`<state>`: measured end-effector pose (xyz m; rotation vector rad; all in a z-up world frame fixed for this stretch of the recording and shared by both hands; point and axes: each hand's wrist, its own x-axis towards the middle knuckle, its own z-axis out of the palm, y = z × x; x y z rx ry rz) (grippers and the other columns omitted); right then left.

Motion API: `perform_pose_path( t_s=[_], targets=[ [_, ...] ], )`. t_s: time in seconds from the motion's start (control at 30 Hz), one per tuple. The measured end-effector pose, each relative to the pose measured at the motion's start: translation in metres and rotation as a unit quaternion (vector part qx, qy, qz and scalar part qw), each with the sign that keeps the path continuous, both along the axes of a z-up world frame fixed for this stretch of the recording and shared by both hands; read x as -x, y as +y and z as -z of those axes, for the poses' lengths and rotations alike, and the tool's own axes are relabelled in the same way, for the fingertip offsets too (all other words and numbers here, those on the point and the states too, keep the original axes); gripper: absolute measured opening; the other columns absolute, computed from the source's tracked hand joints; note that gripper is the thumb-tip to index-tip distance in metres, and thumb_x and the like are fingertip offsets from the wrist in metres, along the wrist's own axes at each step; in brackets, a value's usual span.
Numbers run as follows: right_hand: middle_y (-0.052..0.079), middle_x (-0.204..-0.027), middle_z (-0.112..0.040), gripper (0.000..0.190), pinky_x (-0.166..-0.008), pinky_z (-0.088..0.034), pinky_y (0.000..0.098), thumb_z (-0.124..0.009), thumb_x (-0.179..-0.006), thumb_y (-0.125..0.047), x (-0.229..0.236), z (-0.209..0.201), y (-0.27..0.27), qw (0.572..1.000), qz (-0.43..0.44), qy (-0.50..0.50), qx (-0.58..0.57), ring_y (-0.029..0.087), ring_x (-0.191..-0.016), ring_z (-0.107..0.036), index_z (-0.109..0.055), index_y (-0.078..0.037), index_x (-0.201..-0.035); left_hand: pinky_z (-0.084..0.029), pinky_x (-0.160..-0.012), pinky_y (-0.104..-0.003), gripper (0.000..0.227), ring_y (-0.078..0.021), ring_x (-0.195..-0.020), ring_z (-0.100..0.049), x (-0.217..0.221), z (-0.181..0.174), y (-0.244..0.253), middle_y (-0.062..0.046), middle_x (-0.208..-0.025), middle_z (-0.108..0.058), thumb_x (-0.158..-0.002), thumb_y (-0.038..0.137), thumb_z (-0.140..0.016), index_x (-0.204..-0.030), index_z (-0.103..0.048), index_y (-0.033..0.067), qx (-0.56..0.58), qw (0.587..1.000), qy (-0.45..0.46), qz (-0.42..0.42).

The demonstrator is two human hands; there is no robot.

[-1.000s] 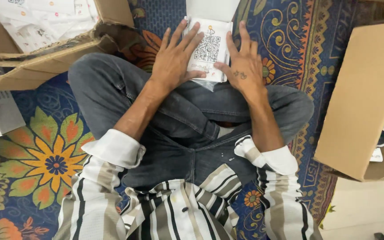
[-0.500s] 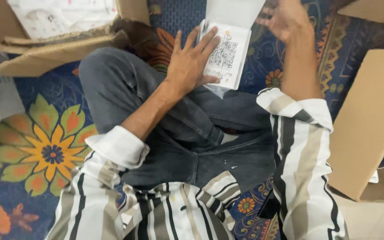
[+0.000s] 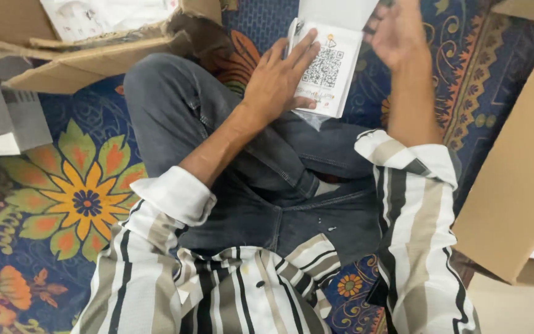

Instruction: Unboxing electronic devices and sorting product boxes and labels.

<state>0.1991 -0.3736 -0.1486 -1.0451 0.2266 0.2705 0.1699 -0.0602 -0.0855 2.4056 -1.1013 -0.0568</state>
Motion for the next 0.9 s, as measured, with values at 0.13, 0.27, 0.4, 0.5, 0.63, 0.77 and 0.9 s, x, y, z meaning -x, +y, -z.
perform_pose_path(
  t_s=[0.13,0.27,0.4,0.5,0.63,0.77,0.9],
  targets=[
    [0.011,-0.117,-0.07,0.043,-0.085,-0.057,0.0395,-0.054,-0.101,-0.043,-0.01,0.04,0.014,0.991,0.075,0.081,0.081,0.022,-0.098,-0.069,-0.063,-0.007,-0.122,-0.044,-0.108,-0.047,0.112,-0.0411,-0.126,-0.045,-0.007,-0.005,0.009,-0.005,-0.165,-0.029,-0.066,0.047,-0.093,-0.155,-0.04,0.0053,0.005,0.997,0.061,0.049],
    [0.006,-0.105,-0.056,0.02,-0.086,-0.044,0.0341,-0.061,-0.104,-0.011,0.014,0.082,-0.005,0.989,0.062,-0.053,-0.12,0.019,-0.097,-0.054,-0.056,0.001,-0.119,-0.049,-0.105,-0.045,0.114,-0.0404,-0.118,-0.052,0.003,-0.012,0.02,-0.003,-0.167,-0.027,-0.061,0.037,-0.094,-0.156,-0.039,0.0072,0.007,0.997,0.072,0.037],
    [0.01,-0.128,-0.064,0.044,-0.111,-0.049,0.0317,-0.07,-0.095,-0.005,0.052,-0.013,0.035,0.995,0.094,0.018,-0.017,0.021,-0.122,-0.062,-0.055,-0.001,-0.136,-0.051,-0.098,-0.046,0.114,-0.04,-0.11,-0.056,0.013,-0.012,0.018,-0.001,-0.166,-0.025,-0.061,0.035,-0.095,-0.155,-0.037,0.0091,-0.018,0.991,0.131,0.037],
    [0.012,-0.145,-0.058,0.052,-0.127,-0.041,0.0341,-0.067,-0.095,0.004,0.051,-0.019,0.039,0.997,0.052,-0.064,0.0,0.023,-0.141,-0.054,-0.047,0.004,-0.143,-0.053,-0.097,-0.047,0.11,-0.0389,-0.109,-0.057,0.011,-0.017,0.019,-0.001,-0.169,-0.024,-0.071,0.036,-0.095,-0.158,-0.036,0.0072,-0.011,0.995,0.086,0.054],
    [0.015,-0.145,-0.055,0.065,-0.122,-0.041,0.0383,-0.066,-0.087,0.008,0.056,-0.023,0.05,0.991,0.078,-0.063,0.083,0.027,-0.139,-0.053,-0.041,0.002,-0.146,-0.053,-0.096,-0.045,0.109,-0.0393,-0.108,-0.056,0.015,-0.027,0.021,-0.002,-0.167,-0.025,-0.065,0.03,-0.094,-0.155,-0.037,0.007,0.016,0.992,0.116,0.042],
    [0.017,-0.146,-0.057,0.068,-0.12,-0.043,0.0373,-0.066,-0.088,0.007,0.077,-0.064,0.07,0.981,0.1,-0.077,0.15,0.027,-0.137,-0.055,-0.041,0.003,-0.151,-0.055,-0.096,-0.044,0.097,-0.038,-0.105,-0.057,0.028,-0.04,0.028,-0.004,-0.167,-0.027,-0.074,0.025,-0.089,-0.155,-0.039,0.0062,0.025,0.992,0.121,0.037],
    [0.016,-0.142,-0.06,0.063,-0.119,-0.047,0.036,-0.072,-0.091,0.004,0.071,-0.108,0.101,0.974,0.109,-0.094,0.176,0.025,-0.135,-0.058,-0.042,0.001,-0.146,-0.055,-0.096,-0.045,0.086,-0.0389,-0.108,-0.057,0.029,-0.037,0.029,-0.01,-0.164,-0.031,-0.082,0.022,-0.086,-0.153,-0.04,0.0029,0.018,0.995,0.083,0.048]
  ],
)
